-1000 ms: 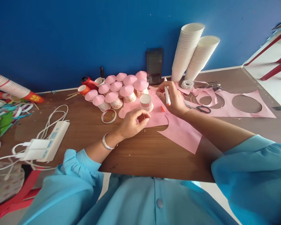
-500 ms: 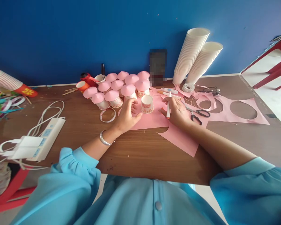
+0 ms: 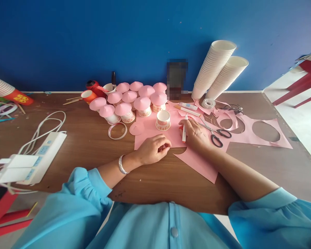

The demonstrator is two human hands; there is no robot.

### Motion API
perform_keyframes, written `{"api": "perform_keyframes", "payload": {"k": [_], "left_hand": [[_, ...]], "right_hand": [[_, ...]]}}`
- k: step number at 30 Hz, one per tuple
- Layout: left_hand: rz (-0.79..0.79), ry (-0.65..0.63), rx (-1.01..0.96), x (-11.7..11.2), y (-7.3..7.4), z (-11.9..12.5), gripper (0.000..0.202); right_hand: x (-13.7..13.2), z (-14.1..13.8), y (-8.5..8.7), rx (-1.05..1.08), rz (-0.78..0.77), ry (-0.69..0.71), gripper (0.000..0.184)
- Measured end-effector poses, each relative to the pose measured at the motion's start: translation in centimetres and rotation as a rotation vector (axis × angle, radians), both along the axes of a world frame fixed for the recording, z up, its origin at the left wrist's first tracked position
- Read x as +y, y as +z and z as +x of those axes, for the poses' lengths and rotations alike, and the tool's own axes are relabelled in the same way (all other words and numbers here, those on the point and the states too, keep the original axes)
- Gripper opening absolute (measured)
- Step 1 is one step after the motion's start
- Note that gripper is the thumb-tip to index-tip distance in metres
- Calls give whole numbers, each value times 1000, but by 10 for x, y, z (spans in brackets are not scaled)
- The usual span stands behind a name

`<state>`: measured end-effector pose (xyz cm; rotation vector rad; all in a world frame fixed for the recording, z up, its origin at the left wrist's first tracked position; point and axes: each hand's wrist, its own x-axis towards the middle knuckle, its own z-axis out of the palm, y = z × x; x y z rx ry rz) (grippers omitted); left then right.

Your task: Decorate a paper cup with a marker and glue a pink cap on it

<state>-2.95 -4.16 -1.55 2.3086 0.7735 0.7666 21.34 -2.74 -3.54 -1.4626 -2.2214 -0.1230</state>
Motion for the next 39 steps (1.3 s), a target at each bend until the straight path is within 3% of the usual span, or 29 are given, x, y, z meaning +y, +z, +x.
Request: {"api": "perform_keyframes", "payload": {"k": [8, 12, 16, 19, 21, 26, 30, 33, 39], "left_hand": [[-129, 49, -62, 4, -3, -1, 9], [-242, 105, -79, 4, -1, -1, 11], [-585, 103, -188, 5, 5, 0, 34], [-794, 5, -247, 4, 8, 1, 38], [-877, -42, -275, 4, 8, 1, 35], [-975, -13, -307, 8, 5, 0, 36], [-1024, 95, -434, 13, 5, -1, 36], [-1077, 133, -559, 17, 5, -3, 32], [-1187, 109, -646, 20, 6, -5, 29]], "right_hand": [[2, 1, -1, 10, 31, -13, 32], [-6, -4, 8, 110, 82, 12, 21], [-29, -17, 23, 355, 168, 286, 27], [-41, -25, 29, 271, 143, 496, 36], [-44, -27, 30, 201, 153, 565, 38], [-41, -24, 27, 183, 145, 540, 38], [-40, -19, 32, 382, 155, 503, 48], [-41, -15, 39, 578, 59, 445, 43], [-44, -17, 46, 938, -391, 339, 11]]}}
